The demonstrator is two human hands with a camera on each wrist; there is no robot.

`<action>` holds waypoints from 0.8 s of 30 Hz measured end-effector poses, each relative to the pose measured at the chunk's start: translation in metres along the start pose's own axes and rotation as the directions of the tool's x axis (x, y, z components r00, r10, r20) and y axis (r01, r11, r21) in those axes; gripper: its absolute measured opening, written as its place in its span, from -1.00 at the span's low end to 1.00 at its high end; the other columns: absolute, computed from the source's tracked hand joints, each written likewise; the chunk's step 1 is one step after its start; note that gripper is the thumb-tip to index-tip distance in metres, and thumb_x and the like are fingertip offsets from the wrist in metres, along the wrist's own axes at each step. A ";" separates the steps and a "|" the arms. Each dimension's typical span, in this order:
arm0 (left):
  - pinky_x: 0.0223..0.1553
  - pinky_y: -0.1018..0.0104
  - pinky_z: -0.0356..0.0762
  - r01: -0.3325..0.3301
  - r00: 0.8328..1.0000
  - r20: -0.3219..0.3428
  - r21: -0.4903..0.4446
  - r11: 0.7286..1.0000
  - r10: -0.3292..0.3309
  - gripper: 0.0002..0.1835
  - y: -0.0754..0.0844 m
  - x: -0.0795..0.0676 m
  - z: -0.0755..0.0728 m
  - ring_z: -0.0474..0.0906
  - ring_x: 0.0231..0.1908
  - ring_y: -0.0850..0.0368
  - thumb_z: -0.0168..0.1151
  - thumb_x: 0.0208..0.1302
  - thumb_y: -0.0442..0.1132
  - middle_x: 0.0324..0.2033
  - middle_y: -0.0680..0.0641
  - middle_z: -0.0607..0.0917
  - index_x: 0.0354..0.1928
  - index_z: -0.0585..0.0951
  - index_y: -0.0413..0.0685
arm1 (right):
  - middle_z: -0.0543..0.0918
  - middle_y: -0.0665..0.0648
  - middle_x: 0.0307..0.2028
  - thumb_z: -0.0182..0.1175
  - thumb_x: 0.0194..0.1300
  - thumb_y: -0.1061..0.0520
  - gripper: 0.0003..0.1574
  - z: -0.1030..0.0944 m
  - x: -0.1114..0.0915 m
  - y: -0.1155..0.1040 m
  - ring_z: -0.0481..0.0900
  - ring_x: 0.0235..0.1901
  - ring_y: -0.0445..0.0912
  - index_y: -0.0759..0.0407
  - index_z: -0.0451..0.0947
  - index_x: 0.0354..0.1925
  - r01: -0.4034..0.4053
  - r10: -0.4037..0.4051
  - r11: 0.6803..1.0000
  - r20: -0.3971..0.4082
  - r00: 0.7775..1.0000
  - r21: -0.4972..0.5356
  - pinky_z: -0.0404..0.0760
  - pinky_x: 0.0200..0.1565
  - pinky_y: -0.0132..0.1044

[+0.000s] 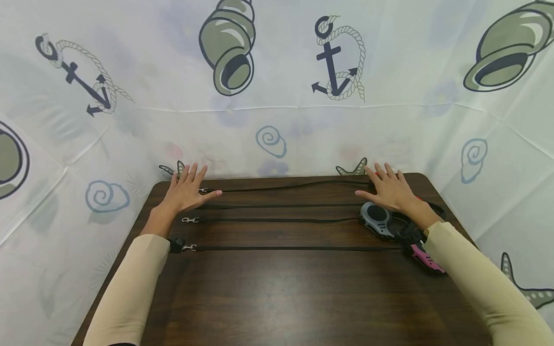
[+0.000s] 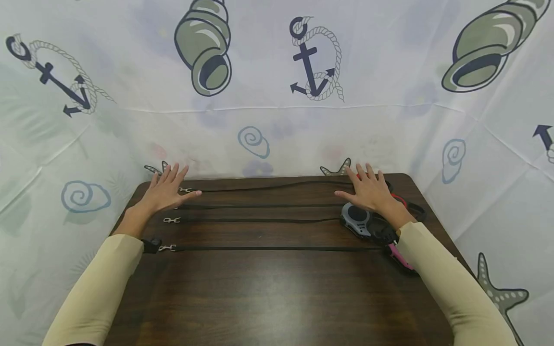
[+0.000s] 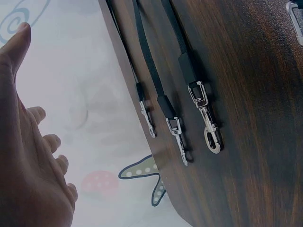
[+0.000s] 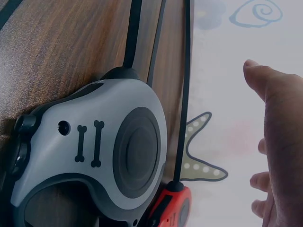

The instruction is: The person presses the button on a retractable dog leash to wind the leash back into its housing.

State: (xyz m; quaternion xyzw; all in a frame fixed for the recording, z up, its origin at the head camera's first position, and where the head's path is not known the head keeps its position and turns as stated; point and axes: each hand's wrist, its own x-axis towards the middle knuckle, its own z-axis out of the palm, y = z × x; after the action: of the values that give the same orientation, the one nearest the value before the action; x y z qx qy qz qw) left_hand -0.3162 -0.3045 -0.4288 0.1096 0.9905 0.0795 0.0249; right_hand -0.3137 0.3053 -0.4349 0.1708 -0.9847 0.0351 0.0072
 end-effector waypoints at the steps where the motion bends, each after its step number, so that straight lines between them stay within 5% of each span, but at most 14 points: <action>1: 0.51 -0.42 -0.57 0.000 1.000 0.002 -0.001 1.000 0.000 0.18 0.000 0.000 0.000 -0.44 0.64 -0.36 -0.04 0.42 0.55 0.67 -0.34 -0.30 0.72 -0.23 -0.02 | -0.07 0.48 0.64 0.01 0.50 -0.52 0.22 0.000 0.000 0.000 -0.18 0.60 0.49 0.17 -0.11 0.71 0.000 0.000 1.000 0.000 1.000 0.002 -0.18 0.47 0.54; 24: 0.57 -0.32 -0.46 -0.057 0.998 0.000 -0.001 0.998 0.057 0.18 -0.003 -0.020 0.004 -0.30 0.66 -0.35 0.05 0.40 0.52 0.67 -0.37 -0.15 0.72 -0.12 -0.08 | 0.07 0.49 0.61 0.13 0.48 -0.45 0.18 -0.006 -0.030 0.001 -0.07 0.60 0.46 0.21 0.02 0.68 0.047 -0.046 0.999 -0.039 0.998 0.022 -0.09 0.52 0.43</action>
State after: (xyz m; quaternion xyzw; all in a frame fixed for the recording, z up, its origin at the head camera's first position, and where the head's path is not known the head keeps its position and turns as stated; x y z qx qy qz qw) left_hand -0.2970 -0.3113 -0.4324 0.1376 0.9869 0.0808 0.0226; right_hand -0.2859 0.3165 -0.4295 0.1931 -0.9796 0.0493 0.0251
